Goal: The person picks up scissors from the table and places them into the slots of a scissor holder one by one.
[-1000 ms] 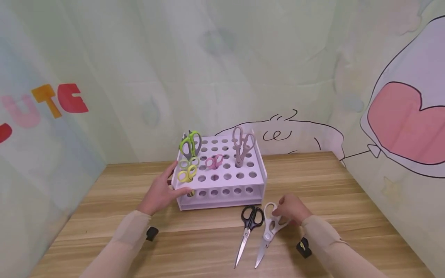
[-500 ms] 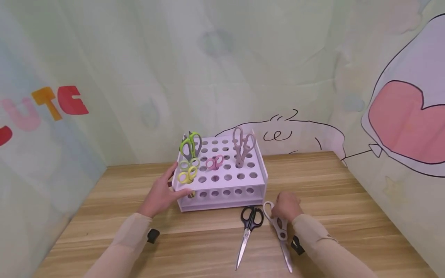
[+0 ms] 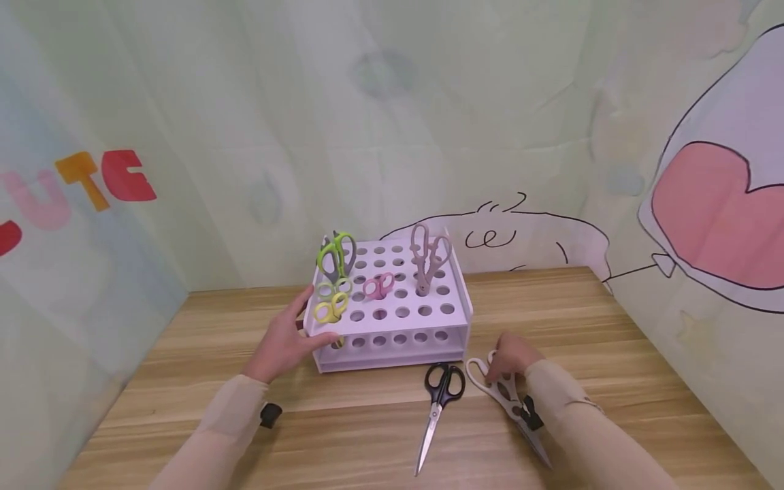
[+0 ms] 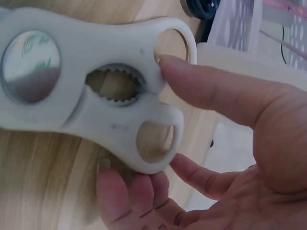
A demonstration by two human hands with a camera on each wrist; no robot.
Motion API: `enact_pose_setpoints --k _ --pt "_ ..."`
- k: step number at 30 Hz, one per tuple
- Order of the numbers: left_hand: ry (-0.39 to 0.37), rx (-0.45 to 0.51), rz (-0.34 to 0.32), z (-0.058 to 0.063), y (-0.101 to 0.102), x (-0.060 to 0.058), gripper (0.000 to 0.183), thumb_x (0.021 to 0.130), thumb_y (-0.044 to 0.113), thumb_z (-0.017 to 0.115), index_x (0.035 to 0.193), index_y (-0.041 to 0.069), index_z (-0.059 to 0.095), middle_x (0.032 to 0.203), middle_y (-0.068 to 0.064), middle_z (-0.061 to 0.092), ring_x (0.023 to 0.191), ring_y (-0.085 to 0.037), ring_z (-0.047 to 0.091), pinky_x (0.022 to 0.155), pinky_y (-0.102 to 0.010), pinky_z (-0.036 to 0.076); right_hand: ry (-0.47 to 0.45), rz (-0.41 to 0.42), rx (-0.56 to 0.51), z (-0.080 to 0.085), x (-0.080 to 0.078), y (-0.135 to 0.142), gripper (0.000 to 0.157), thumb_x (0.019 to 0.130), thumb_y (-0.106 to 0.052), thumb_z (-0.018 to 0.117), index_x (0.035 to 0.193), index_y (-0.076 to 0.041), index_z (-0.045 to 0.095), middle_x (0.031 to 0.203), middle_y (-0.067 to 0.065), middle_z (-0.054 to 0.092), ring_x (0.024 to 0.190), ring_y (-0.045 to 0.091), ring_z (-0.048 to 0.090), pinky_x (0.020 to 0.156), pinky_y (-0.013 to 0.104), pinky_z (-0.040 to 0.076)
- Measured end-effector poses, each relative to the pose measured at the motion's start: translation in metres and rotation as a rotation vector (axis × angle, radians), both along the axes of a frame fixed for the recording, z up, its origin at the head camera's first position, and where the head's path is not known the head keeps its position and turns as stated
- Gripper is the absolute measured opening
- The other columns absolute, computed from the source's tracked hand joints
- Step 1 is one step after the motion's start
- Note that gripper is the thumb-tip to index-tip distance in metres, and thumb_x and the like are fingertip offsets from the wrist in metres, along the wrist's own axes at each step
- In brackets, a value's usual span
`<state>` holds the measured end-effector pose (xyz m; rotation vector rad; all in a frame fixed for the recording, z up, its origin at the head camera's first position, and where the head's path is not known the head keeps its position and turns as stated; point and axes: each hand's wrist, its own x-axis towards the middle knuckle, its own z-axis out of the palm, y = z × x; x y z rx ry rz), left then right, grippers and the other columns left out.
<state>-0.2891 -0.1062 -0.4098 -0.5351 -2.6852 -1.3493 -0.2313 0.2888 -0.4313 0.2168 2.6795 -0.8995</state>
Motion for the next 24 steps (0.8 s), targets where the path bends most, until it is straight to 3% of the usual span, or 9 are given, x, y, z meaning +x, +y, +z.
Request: enact_pose_setpoints --k 5,8,18,24 --pt "0.003 -0.005 0.007 0.002 0.000 0.002 0.110 0.074 0.034 0.088 0.158 0.008 0.022 0.157 -0.016 0.032 0.125 -0.034 0.053 0.097 -0.039 0.049 -0.042 -0.021 -0.056 0.003 0.000 0.002 0.042 0.067 -0.005 0.083 0.095 0.008 0.054 0.083 0.014 0.057 0.077 0.027 0.061 0.062 0.038 0.058" --pt "0.006 -0.005 0.010 0.002 -0.002 0.002 0.110 0.074 0.033 0.088 0.157 0.007 0.022 0.157 -0.016 0.033 0.125 -0.033 0.053 0.098 -0.040 0.049 -0.048 -0.021 -0.064 0.004 0.000 0.000 0.037 0.068 -0.004 0.083 0.088 0.002 0.053 0.080 0.012 0.054 0.076 0.026 0.059 0.061 0.037 0.058" --pt "-0.004 0.019 -0.003 0.002 -0.001 0.000 0.110 0.073 0.033 0.089 0.157 0.008 0.023 0.155 -0.014 0.036 0.110 -0.028 0.060 0.088 -0.034 0.054 -0.084 -0.036 -0.152 0.002 0.000 0.009 0.037 0.074 -0.001 0.080 0.093 0.001 0.048 0.081 0.009 0.051 0.074 0.022 0.054 0.058 0.033 0.053" --pt "-0.022 0.053 -0.008 0.001 0.000 0.000 0.110 0.072 0.030 0.090 0.157 0.008 0.023 0.155 -0.013 0.037 0.098 -0.026 0.065 0.075 -0.028 0.057 -0.077 -0.009 -0.250 0.002 0.003 0.020 0.036 0.079 0.003 0.076 0.106 0.010 0.052 0.085 0.013 0.059 0.077 0.023 0.062 0.065 0.041 0.058"
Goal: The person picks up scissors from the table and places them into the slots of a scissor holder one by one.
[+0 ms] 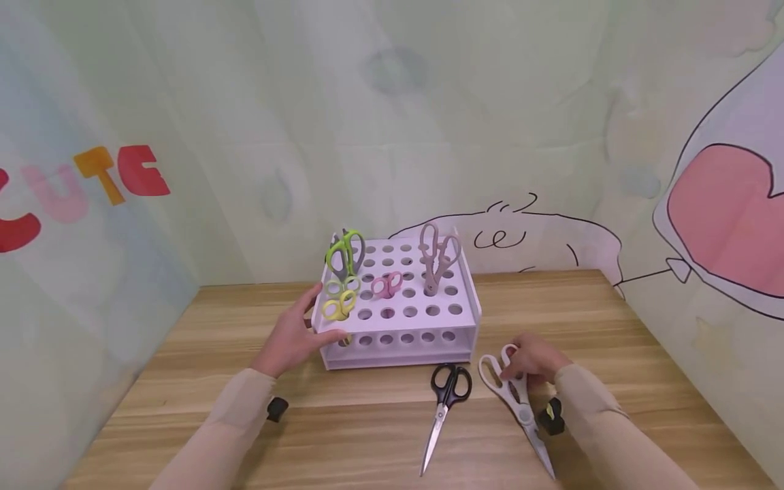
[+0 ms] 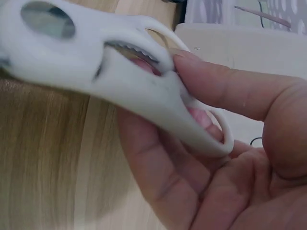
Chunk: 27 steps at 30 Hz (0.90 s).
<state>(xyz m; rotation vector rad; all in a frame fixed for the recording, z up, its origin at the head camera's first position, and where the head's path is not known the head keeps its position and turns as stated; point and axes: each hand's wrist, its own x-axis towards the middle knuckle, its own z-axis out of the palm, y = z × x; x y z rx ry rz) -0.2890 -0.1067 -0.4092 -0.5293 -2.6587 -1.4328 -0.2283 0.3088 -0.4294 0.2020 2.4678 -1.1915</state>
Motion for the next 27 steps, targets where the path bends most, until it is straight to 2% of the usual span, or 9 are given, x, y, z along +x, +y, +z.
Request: enact_pose_setpoints --k 3,6,10,13,20,27 --pt "-0.006 0.000 0.001 0.000 0.000 0.001 0.110 0.073 0.027 0.090 0.158 0.009 0.022 0.155 -0.013 0.036 0.099 -0.027 0.065 0.075 -0.027 0.057 -0.004 -0.001 -0.066 -0.001 0.003 0.004 0.028 0.079 0.006 0.073 0.099 0.006 0.053 0.083 0.013 0.060 0.075 0.023 0.063 0.066 0.043 0.059" --pt "-0.007 -0.005 0.004 0.001 -0.001 0.001 0.109 0.074 0.027 0.089 0.158 0.009 0.022 0.155 -0.014 0.035 0.100 -0.028 0.065 0.076 -0.028 0.057 -0.012 0.026 -0.123 0.001 0.005 0.008 0.023 0.082 0.007 0.068 0.100 0.007 0.054 0.083 0.013 0.061 0.073 0.023 0.064 0.065 0.041 0.059" --pt "-0.001 -0.009 0.007 0.001 -0.001 0.001 0.109 0.073 0.027 0.090 0.158 0.009 0.023 0.155 -0.014 0.036 0.099 -0.028 0.065 0.076 -0.028 0.057 -0.014 0.055 -0.169 0.006 0.006 0.013 0.027 0.084 0.005 0.064 0.110 0.011 0.055 0.086 0.012 0.061 0.074 0.022 0.065 0.063 0.039 0.059" --pt "-0.001 -0.004 0.006 0.000 0.000 0.000 0.110 0.072 0.029 0.090 0.158 0.009 0.023 0.155 -0.013 0.036 0.099 -0.027 0.065 0.077 -0.028 0.057 -0.007 0.047 -0.191 0.010 0.006 0.015 0.031 0.085 0.004 0.064 0.114 0.012 0.055 0.088 0.012 0.060 0.076 0.022 0.064 0.064 0.039 0.059" --pt "0.001 0.008 -0.005 -0.002 0.001 -0.001 0.110 0.072 0.030 0.090 0.157 0.009 0.023 0.155 -0.014 0.037 0.100 -0.027 0.065 0.079 -0.028 0.057 0.005 0.050 -0.273 0.027 0.007 0.017 0.034 0.088 0.004 0.063 0.120 0.010 0.055 0.094 0.015 0.058 0.082 0.028 0.068 0.066 0.043 0.059" --pt "0.006 0.004 0.004 -0.003 0.000 -0.001 0.110 0.072 0.030 0.090 0.157 0.009 0.023 0.155 -0.013 0.036 0.101 -0.028 0.065 0.079 -0.029 0.057 0.050 0.069 -0.383 0.048 0.009 0.014 0.029 0.090 0.004 0.062 0.118 0.008 0.056 0.094 0.014 0.054 0.087 0.033 0.068 0.070 0.047 0.060"
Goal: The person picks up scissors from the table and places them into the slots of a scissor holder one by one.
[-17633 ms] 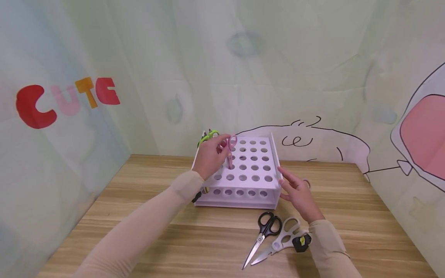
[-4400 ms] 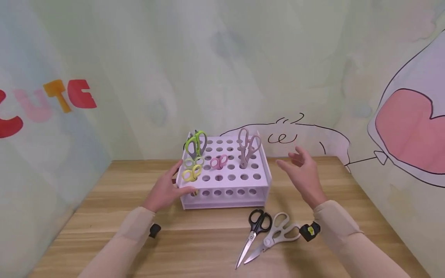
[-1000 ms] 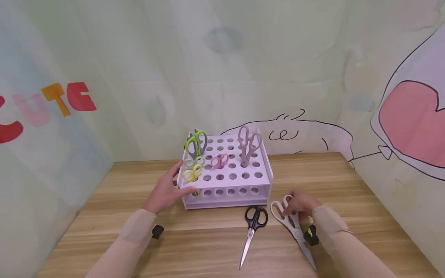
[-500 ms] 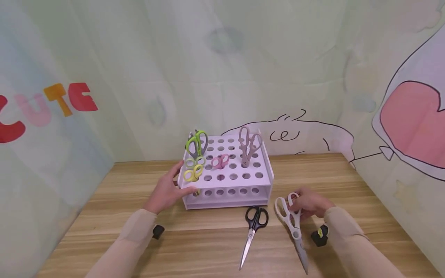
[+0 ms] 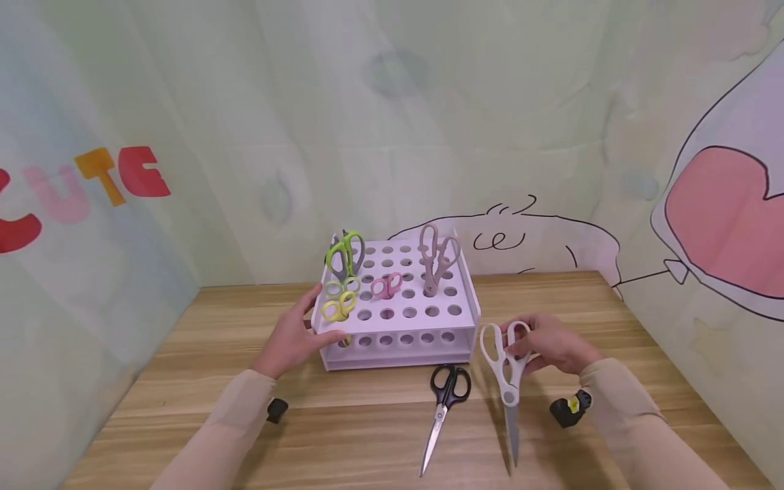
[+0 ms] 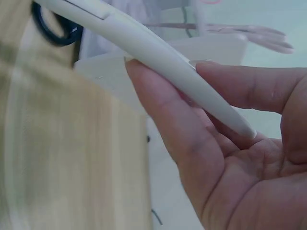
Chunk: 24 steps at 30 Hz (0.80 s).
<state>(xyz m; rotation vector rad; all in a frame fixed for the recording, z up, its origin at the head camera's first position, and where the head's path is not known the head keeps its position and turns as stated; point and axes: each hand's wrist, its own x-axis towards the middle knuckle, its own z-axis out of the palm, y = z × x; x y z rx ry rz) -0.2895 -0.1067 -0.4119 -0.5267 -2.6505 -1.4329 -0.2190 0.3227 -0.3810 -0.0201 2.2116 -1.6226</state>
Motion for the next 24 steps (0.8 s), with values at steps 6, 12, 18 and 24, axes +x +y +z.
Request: enact_pose_setpoints --k 6,12,18,24 --pt "0.001 0.004 -0.002 0.000 0.000 0.000 0.110 0.072 0.031 0.090 0.157 0.009 0.023 0.155 -0.014 0.037 0.101 -0.028 0.065 0.079 -0.029 0.057 0.047 -0.011 -0.052 0.017 0.003 0.002 0.036 0.092 0.005 0.061 0.125 0.012 0.047 0.098 0.015 0.054 0.089 0.032 0.068 0.075 0.049 0.059" --pt "-0.002 -0.004 0.010 0.001 0.000 0.001 0.109 0.073 0.029 0.090 0.157 0.009 0.024 0.154 -0.014 0.038 0.106 -0.027 0.063 0.084 -0.030 0.056 0.098 -0.023 -0.070 0.032 0.003 0.007 0.041 0.094 0.004 0.061 0.130 0.011 0.044 0.101 0.012 0.058 0.089 0.027 0.066 0.077 0.048 0.058" --pt "-0.003 0.007 0.006 0.001 0.000 0.003 0.109 0.073 0.029 0.090 0.158 0.010 0.023 0.154 -0.012 0.037 0.100 -0.026 0.064 0.079 -0.028 0.057 0.138 -0.017 -0.111 0.042 0.005 0.007 0.033 0.094 0.004 0.061 0.126 0.006 0.050 0.099 0.009 0.060 0.087 0.024 0.067 0.076 0.046 0.059" --pt "-0.009 0.005 0.012 0.001 0.001 0.002 0.109 0.073 0.028 0.090 0.158 0.011 0.024 0.154 -0.011 0.038 0.101 -0.025 0.063 0.080 -0.028 0.056 0.227 -0.049 -0.089 0.058 0.003 -0.003 0.034 0.095 0.000 0.062 0.126 0.008 0.051 0.100 0.011 0.062 0.085 0.024 0.068 0.076 0.044 0.059"
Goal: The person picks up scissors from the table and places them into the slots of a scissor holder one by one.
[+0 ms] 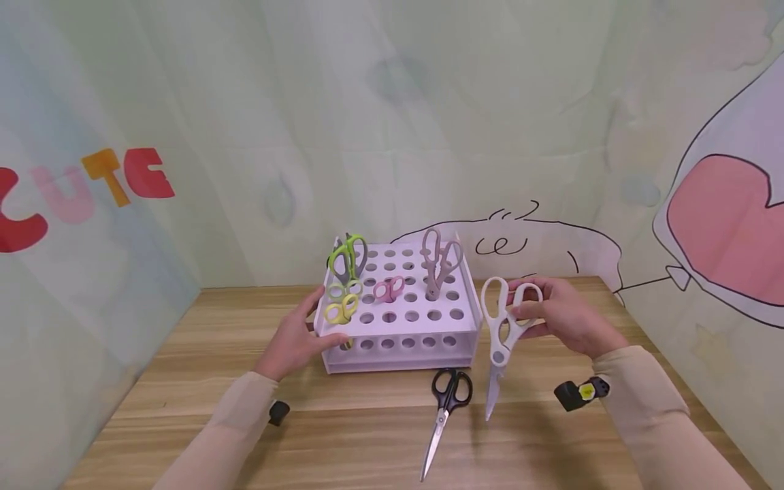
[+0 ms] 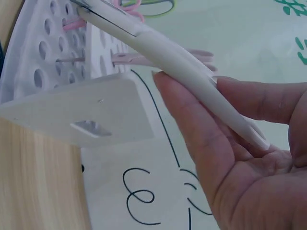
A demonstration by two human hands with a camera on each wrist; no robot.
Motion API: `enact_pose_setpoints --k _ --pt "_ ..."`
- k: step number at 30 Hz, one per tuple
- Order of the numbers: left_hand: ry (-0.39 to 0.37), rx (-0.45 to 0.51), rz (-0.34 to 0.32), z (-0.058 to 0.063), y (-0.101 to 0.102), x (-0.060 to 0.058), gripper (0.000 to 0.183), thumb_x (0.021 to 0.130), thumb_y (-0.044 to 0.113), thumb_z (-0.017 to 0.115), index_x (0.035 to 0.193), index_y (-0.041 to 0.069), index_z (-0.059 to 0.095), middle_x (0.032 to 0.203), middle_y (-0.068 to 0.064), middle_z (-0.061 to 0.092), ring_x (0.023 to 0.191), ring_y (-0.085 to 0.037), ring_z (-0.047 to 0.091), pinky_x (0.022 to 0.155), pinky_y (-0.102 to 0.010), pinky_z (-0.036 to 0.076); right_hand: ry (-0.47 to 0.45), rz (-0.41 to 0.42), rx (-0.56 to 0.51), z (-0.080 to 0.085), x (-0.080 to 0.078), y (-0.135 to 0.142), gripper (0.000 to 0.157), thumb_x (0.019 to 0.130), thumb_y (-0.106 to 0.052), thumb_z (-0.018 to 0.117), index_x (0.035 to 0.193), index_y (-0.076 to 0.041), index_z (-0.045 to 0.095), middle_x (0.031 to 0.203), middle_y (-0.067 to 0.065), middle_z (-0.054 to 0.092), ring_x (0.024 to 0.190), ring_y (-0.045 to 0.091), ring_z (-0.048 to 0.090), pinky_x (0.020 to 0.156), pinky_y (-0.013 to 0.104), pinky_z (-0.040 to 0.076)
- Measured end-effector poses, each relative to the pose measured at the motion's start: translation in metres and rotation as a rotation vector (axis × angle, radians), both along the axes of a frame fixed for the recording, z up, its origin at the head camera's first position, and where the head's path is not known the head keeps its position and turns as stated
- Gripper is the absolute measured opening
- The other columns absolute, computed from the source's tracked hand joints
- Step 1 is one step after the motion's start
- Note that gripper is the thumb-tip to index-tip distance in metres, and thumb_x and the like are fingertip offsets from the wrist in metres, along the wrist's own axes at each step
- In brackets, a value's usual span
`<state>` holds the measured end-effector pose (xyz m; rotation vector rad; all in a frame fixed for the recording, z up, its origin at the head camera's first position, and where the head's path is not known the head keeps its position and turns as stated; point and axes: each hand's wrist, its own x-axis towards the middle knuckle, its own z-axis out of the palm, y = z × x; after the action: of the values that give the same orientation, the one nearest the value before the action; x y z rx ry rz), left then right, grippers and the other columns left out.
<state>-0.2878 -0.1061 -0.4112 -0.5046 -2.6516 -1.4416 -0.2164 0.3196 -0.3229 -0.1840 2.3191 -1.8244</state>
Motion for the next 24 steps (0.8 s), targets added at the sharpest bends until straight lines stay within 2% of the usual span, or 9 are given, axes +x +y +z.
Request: enact_pose_setpoints --k 5,9,14,18,24 --pt "-0.007 0.006 0.001 0.002 0.000 0.000 0.108 0.072 0.028 0.090 0.158 0.012 0.024 0.155 -0.010 0.037 0.102 -0.026 0.064 0.078 -0.027 0.057 0.070 -0.048 0.006 0.010 -0.006 -0.015 0.039 0.096 -0.004 0.063 0.129 0.008 0.047 0.100 0.010 0.064 0.090 0.024 0.069 0.078 0.043 0.059" --pt "-0.011 0.001 0.009 0.002 0.001 0.001 0.109 0.071 0.030 0.090 0.158 0.013 0.025 0.151 -0.010 0.043 0.096 -0.024 0.065 0.075 -0.027 0.057 0.111 -0.071 -0.051 0.015 -0.009 -0.026 0.035 0.097 -0.002 0.062 0.128 0.006 0.048 0.102 0.009 0.065 0.091 0.022 0.068 0.079 0.042 0.058" --pt "-0.020 0.009 0.013 0.001 0.000 0.003 0.109 0.071 0.027 0.091 0.157 0.013 0.026 0.150 -0.008 0.044 0.100 -0.025 0.064 0.077 -0.029 0.057 0.133 -0.116 -0.144 0.019 -0.014 -0.037 0.029 0.098 -0.005 0.061 0.125 -0.001 0.051 0.105 0.009 0.059 0.092 0.019 0.066 0.080 0.038 0.058" --pt "-0.016 0.033 0.003 0.000 0.001 0.004 0.107 0.072 0.021 0.091 0.157 0.012 0.026 0.152 -0.009 0.041 0.107 -0.027 0.064 0.080 -0.031 0.057 0.171 -0.158 -0.222 0.023 -0.016 -0.047 0.031 0.099 -0.008 0.060 0.127 0.000 0.050 0.107 0.011 0.058 0.094 0.019 0.066 0.082 0.036 0.057" --pt "-0.016 0.048 0.002 0.001 0.001 0.005 0.107 0.072 0.020 0.090 0.158 0.013 0.025 0.154 -0.009 0.038 0.106 -0.027 0.064 0.079 -0.030 0.057 0.238 -0.279 -0.416 0.026 -0.019 -0.063 0.037 0.095 -0.007 0.067 0.128 -0.004 0.052 0.110 0.012 0.054 0.095 0.017 0.063 0.081 0.032 0.056"
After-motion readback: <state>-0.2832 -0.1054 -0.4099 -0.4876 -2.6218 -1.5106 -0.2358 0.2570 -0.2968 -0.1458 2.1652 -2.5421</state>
